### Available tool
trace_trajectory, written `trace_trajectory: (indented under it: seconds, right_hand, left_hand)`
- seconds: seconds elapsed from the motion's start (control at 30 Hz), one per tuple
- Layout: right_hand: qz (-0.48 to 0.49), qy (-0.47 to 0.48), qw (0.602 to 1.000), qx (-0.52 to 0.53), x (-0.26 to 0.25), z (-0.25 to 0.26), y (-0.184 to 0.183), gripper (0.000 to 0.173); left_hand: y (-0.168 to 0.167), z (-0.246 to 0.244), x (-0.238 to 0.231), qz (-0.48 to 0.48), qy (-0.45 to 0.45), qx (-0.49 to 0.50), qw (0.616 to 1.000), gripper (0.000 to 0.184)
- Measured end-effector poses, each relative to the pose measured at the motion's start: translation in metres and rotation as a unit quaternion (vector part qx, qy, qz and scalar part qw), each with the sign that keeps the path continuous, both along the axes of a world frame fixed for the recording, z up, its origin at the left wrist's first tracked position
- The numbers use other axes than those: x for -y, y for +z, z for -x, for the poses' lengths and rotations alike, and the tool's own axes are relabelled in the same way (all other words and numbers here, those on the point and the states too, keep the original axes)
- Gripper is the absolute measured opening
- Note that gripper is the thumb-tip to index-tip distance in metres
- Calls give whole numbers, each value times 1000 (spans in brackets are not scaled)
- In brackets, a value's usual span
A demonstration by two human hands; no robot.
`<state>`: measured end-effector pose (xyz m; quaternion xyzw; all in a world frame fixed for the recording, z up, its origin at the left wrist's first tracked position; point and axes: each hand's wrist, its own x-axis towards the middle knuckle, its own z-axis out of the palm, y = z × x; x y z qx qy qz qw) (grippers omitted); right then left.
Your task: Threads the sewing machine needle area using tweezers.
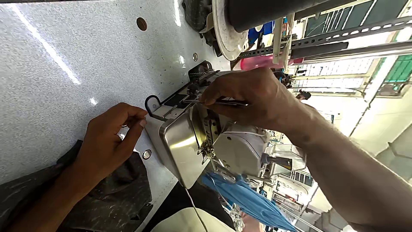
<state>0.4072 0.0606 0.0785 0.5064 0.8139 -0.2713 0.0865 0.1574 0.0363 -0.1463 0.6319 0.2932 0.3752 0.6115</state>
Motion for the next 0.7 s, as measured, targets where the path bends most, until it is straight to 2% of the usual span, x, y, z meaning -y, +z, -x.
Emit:
trace_trajectory:
  seconds: [0.7]
  right_hand:
    - [-4, -22, 1000, 11, -4, -3, -10, 6]
  left_hand:
    - [2, 3, -1, 13, -4, -10, 1000, 20]
